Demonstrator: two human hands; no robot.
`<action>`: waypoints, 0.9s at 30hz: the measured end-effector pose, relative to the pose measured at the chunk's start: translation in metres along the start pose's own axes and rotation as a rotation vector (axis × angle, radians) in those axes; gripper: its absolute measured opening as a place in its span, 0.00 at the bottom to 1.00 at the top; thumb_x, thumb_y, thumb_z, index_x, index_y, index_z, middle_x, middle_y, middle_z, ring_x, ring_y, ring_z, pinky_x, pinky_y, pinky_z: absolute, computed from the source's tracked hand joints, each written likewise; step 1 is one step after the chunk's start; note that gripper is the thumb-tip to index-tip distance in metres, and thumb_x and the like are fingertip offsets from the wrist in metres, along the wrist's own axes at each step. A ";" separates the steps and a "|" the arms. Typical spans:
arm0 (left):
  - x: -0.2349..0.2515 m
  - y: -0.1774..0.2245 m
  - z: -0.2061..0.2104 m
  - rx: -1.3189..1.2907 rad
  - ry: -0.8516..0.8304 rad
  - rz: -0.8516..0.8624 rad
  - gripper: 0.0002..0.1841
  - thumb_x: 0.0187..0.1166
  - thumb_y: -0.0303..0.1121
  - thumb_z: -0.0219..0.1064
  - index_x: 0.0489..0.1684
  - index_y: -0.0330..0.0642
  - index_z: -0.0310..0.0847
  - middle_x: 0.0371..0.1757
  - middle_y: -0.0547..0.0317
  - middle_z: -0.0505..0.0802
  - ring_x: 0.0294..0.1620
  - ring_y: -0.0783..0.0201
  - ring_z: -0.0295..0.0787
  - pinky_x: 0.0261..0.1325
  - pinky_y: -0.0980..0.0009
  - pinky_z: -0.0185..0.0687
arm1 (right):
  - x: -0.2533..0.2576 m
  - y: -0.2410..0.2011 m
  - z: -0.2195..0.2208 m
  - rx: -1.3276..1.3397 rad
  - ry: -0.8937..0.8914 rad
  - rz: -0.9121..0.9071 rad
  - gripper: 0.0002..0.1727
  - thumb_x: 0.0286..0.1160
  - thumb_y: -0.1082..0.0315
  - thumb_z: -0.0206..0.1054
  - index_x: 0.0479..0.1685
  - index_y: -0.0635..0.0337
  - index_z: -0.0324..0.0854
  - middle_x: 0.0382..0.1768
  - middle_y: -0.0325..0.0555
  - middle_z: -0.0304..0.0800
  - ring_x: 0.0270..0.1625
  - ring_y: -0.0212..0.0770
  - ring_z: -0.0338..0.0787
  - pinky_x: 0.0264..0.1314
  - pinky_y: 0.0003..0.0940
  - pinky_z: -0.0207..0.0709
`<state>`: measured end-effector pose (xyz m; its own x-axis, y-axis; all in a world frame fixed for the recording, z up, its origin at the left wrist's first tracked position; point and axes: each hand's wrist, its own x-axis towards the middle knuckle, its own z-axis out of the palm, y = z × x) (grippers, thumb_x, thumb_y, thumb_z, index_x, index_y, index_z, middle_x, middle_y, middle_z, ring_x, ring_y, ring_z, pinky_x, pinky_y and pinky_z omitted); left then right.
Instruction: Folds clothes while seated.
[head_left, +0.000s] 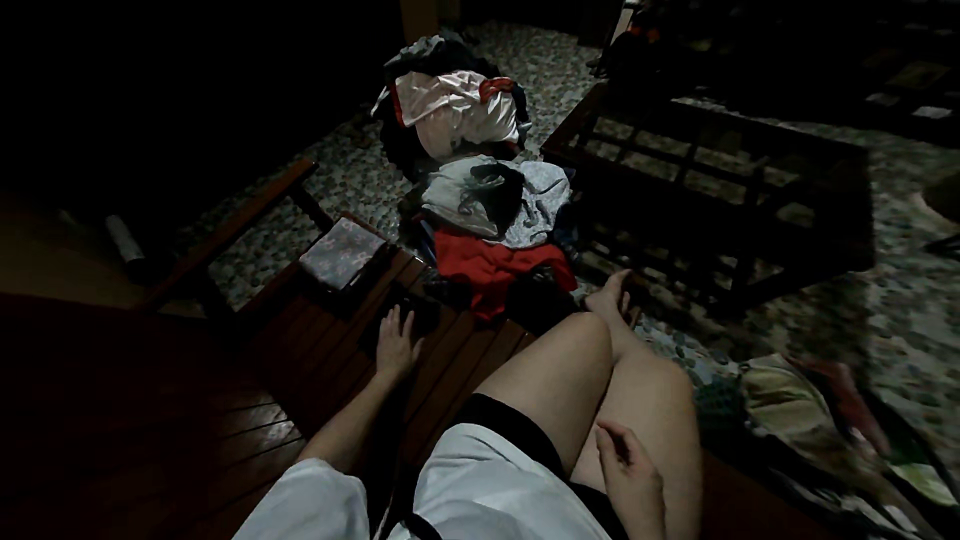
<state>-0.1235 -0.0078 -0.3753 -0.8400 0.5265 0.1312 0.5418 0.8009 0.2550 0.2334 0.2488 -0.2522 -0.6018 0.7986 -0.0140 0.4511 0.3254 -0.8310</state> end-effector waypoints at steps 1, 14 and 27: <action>-0.008 -0.007 -0.007 0.015 -0.018 0.011 0.34 0.80 0.55 0.61 0.81 0.43 0.73 0.83 0.34 0.74 0.85 0.36 0.67 0.88 0.42 0.55 | 0.001 0.000 0.000 -0.001 0.004 -0.008 0.14 0.83 0.66 0.64 0.56 0.67 0.87 0.48 0.56 0.93 0.47 0.46 0.93 0.54 0.47 0.87; -0.012 -0.023 -0.040 -0.038 -0.099 0.043 0.13 0.86 0.27 0.57 0.57 0.33 0.86 0.57 0.38 0.91 0.63 0.42 0.89 0.64 0.48 0.85 | 0.003 0.006 0.006 -0.082 0.001 -0.071 0.14 0.83 0.66 0.63 0.54 0.66 0.88 0.48 0.56 0.92 0.45 0.49 0.93 0.49 0.50 0.87; -0.040 -0.030 -0.030 -0.081 -0.097 -0.072 0.15 0.79 0.27 0.65 0.62 0.39 0.86 0.60 0.41 0.90 0.67 0.42 0.84 0.72 0.48 0.79 | 0.003 0.004 0.005 -0.076 0.003 -0.084 0.13 0.82 0.67 0.64 0.55 0.65 0.89 0.49 0.56 0.92 0.44 0.48 0.93 0.48 0.48 0.88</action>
<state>-0.1076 -0.0617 -0.3592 -0.8678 0.4966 0.0176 0.4726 0.8140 0.3376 0.2302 0.2500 -0.2587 -0.6374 0.7685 0.0555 0.4481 0.4283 -0.7847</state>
